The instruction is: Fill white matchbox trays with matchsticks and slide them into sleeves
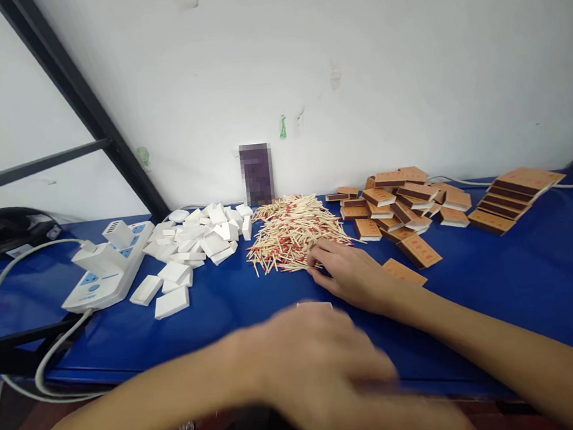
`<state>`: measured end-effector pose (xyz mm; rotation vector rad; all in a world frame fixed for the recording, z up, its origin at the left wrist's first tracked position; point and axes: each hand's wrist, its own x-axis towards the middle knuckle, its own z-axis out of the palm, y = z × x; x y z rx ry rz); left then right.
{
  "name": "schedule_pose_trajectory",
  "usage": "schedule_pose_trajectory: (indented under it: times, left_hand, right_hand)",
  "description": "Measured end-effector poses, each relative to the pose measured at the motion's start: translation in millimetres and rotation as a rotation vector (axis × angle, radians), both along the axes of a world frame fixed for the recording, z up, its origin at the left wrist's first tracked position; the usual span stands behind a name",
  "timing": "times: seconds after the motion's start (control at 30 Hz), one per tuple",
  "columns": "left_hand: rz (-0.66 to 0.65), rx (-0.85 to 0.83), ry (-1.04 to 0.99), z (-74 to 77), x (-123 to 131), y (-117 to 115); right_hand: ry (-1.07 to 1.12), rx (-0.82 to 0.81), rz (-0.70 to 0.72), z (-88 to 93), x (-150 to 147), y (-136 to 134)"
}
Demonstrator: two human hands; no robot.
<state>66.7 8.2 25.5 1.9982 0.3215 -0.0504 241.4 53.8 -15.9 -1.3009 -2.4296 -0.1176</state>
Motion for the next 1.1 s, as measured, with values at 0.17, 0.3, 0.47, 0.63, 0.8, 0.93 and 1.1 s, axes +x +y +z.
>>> schedule_pose_trajectory:
  times: [0.17,0.3,0.47,0.63,0.8,0.93,1.1]
  left_hand:
    - [0.369,1.110,-0.350,4.1,-32,83]
    - [0.292,1.218,-0.135,-9.7,-48,101]
    - [0.229,1.138,-0.002,-11.2,-46,89]
    - [0.198,1.086,0.038,-14.0,-40,85]
    - [0.219,1.109,0.044,-21.1,-40,87]
    - [0.235,1.147,0.059,-23.1,-41,88]
    - [0.268,1.172,0.062,-22.7,-41,90]
  right_hand:
    - [-0.010,-0.061,-0.025,4.0,0,0]
    - [-0.030,-0.090,0.015,5.6,6,-2]
    - [-0.046,-0.094,0.058,4.9,14,-8]
    - [-0.045,-0.144,0.058,5.6,15,-14]
    - [-0.026,-0.163,0.046,7.5,13,-15]
    - [-0.023,-0.189,-0.007,11.5,14,-15]
    - [0.038,-0.262,0.021,18.2,25,-13]
